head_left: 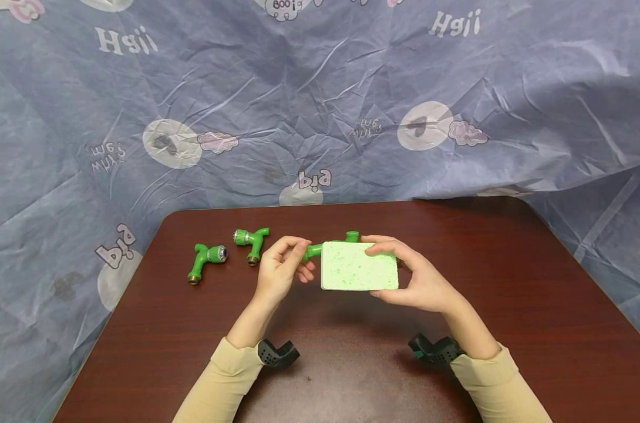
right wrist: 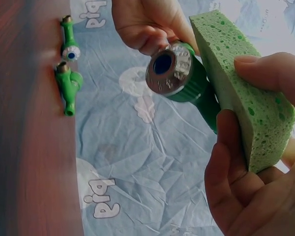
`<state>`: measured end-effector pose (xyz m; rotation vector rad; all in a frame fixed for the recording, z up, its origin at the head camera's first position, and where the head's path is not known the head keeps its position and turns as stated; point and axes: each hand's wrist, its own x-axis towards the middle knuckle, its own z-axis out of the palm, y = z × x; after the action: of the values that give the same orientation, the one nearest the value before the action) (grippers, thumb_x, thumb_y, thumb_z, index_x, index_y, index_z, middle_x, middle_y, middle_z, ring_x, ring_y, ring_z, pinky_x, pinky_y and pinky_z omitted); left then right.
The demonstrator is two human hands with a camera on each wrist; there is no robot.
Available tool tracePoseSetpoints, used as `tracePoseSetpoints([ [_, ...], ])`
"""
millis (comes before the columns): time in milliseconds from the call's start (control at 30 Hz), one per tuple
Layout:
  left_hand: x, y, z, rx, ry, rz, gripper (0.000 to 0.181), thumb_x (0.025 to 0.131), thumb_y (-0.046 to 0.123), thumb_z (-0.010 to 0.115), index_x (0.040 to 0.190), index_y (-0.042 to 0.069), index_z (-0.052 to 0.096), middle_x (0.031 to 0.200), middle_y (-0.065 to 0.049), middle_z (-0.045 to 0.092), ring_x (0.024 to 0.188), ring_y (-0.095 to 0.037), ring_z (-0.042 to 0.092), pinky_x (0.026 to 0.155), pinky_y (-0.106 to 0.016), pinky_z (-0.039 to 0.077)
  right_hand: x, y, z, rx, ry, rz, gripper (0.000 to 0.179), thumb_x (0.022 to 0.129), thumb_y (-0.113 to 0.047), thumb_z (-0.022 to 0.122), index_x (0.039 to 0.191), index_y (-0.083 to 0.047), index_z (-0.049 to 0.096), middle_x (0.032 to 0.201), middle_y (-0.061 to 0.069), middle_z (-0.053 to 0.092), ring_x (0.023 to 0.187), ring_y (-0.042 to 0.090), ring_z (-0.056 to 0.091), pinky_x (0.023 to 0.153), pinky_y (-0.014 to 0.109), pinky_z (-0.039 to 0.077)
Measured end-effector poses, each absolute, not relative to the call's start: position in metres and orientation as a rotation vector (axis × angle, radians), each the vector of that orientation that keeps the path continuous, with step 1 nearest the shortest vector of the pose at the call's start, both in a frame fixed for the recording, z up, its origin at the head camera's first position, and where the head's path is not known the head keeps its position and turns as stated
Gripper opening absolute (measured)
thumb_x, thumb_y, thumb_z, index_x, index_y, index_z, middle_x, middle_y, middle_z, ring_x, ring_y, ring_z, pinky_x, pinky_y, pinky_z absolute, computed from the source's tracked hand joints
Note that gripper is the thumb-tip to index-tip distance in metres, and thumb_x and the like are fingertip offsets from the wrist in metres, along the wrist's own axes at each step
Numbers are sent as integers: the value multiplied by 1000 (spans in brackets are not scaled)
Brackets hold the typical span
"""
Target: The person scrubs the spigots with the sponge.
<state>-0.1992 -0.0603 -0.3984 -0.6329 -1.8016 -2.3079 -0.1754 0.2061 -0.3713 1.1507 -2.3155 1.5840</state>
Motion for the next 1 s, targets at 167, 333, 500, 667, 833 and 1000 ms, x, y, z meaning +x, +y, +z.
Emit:
tracePoseSetpoints([
  [167,-200,-60,-397,-581,-1816,-2296,19,97,10,52,101,-9,57,59,-12,60,44,-15,58,41,-25,50,-176,214,-370,1076,-2329,1557,63,65,7,80,120,-9,54,134,8,46,118,21,47,85,25,45],
  [333,-200,-62,-394,-552,-1813,-2297,21,97,10,52,100,-10,56,57,-8,60,41,-14,57,39,-23,48,-173,219,-361,1024,-2320,1495,64,63,14,79,119,-3,53,131,13,47,117,14,46,84,20,43],
  [500,-201,-63,-395,-535,-1790,-2288,16,97,9,53,99,-5,58,57,-6,60,41,-14,57,40,-23,48,-164,216,-345,983,-2293,1493,61,61,20,75,116,6,52,128,21,47,116,12,46,82,19,42],
  [667,-200,-60,-398,-526,-1784,-2300,14,96,9,54,99,-5,58,58,-14,60,42,-14,57,40,-23,48,-160,203,-342,1009,-2302,1484,58,61,18,76,113,5,53,126,22,48,115,13,46,82,19,44],
  [833,-198,-56,-400,-530,-1818,-2298,19,96,10,55,99,-8,57,60,-31,55,41,-14,56,40,-24,48,-158,190,-344,1074,-2353,1432,56,63,12,79,113,1,55,125,18,50,114,12,47,84,20,44],
  [1000,-199,-59,-398,-519,-1809,-2292,25,96,11,55,100,-13,55,57,-14,59,41,-14,56,40,-24,48,-160,199,-343,1075,-2358,1409,57,62,14,78,112,1,56,124,19,51,115,9,46,86,18,42],
])
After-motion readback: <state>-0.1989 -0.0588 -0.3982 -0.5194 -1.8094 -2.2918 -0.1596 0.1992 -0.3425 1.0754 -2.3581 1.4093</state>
